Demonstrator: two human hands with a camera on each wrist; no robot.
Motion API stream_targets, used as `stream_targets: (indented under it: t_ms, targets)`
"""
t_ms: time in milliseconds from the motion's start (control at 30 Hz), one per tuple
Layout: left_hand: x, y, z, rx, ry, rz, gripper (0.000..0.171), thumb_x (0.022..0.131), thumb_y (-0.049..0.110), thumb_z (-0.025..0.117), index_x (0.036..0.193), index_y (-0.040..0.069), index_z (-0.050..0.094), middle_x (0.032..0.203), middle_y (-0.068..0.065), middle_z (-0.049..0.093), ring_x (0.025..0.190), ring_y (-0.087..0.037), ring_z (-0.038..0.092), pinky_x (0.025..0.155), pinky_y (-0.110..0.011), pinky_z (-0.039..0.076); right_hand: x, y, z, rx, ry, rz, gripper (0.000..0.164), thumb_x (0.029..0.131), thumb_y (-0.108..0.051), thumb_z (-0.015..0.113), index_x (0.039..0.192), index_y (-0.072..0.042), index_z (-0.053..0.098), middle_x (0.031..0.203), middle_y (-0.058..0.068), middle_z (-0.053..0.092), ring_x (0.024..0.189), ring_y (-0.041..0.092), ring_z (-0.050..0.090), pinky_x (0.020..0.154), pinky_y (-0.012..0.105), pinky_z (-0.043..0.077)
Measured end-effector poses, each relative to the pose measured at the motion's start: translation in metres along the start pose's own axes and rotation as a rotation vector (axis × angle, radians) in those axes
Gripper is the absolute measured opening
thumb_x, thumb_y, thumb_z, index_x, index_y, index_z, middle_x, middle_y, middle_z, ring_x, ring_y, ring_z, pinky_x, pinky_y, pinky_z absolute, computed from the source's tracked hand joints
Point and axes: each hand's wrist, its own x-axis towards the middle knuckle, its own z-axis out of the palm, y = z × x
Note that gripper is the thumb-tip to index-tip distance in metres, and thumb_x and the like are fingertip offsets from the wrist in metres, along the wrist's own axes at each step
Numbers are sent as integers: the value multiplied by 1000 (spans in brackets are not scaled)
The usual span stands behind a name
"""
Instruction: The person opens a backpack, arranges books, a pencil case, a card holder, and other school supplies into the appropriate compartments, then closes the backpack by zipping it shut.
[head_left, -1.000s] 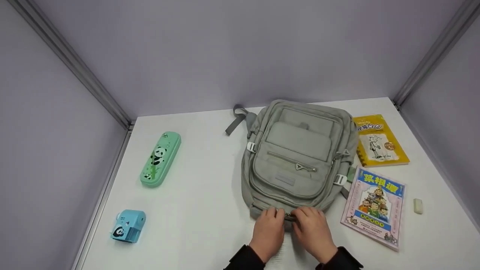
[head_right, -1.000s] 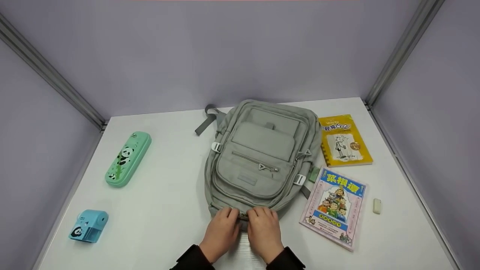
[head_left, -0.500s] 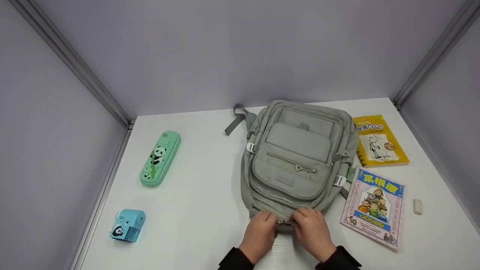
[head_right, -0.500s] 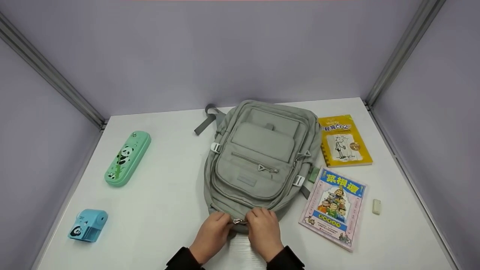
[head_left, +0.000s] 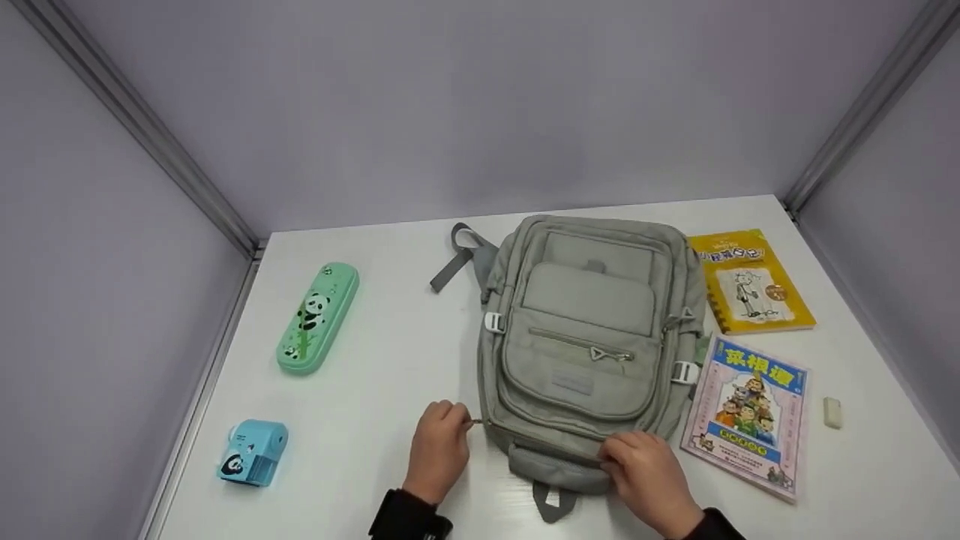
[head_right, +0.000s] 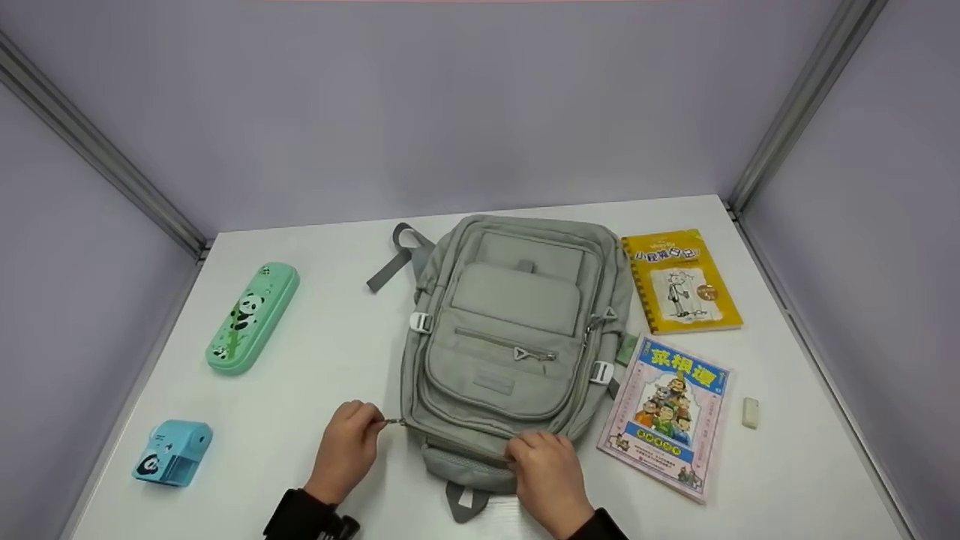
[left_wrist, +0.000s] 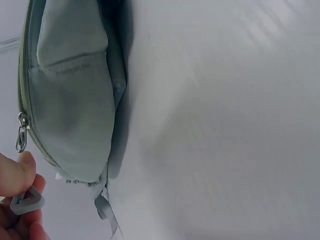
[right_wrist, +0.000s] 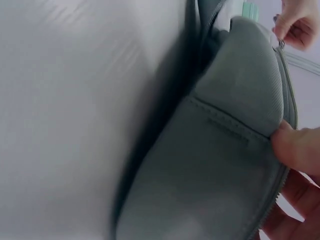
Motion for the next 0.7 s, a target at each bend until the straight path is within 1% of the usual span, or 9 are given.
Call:
stream_targets:
  t_ms: [133, 267, 333, 433, 500, 567, 700]
  targets:
    - [-3, 5, -5, -12, -41, -59, 24, 78, 3, 78, 76, 11, 56, 71, 1, 53, 68, -13, 50, 62, -25, 44, 5, -8, -9, -18, -122, 12, 24, 76, -6, 81, 82, -23, 65, 80, -12, 58, 76, 10, 59, 71, 37, 47]
    - [-4, 14, -10, -47, -80, -110, 22, 80, 1, 77, 77, 11, 57, 74, 2, 55, 71, -12, 51, 64, -25, 45, 15, -27, -5, -12, -197, -29, 18, 80, -12, 79, 91, -18, 66, 85, -6, 61, 81, 15, 61, 74, 40, 47]
    - [-3, 19, -13, -63, -90, -109, 23, 80, 0, 77, 77, 11, 57, 74, 2, 55, 71, -11, 50, 65, -25, 44, 21, -38, 1, -7, -237, -47, 19, 82, -16, 78, 97, -15, 67, 88, -3, 63, 83, 16, 62, 76, 41, 48]
    - [-3, 25, -17, -80, -98, -77, 23, 81, 1, 76, 77, 12, 56, 74, 2, 54, 69, -11, 48, 64, -24, 42, 29, -51, 10, -19, -280, -46, 22, 84, -20, 77, 102, -12, 67, 91, 0, 63, 85, 18, 62, 77, 40, 49]
    - [-2, 29, -20, -89, -110, -58, 23, 81, 2, 76, 77, 12, 56, 74, 2, 53, 69, -11, 47, 64, -23, 42, 34, -58, 17, -34, -281, -36, 21, 84, -20, 77, 101, -11, 67, 90, 1, 64, 85, 19, 63, 76, 40, 50]
    - [-2, 31, -21, -87, -115, -37, 22, 81, 2, 75, 78, 12, 56, 74, 2, 53, 69, -11, 47, 64, -23, 42, 38, -63, 22, -51, -255, -30, 20, 83, -19, 78, 97, -11, 67, 88, 2, 64, 83, 20, 64, 73, 39, 50]
    - [-2, 31, -19, -61, -86, 15, 23, 78, 4, 78, 78, 13, 57, 73, 3, 52, 68, -11, 48, 63, -23, 42, 43, -68, 32, -69, -182, -35, 10, 84, -12, 76, 87, -12, 66, 79, 1, 62, 74, 19, 63, 65, 35, 49]
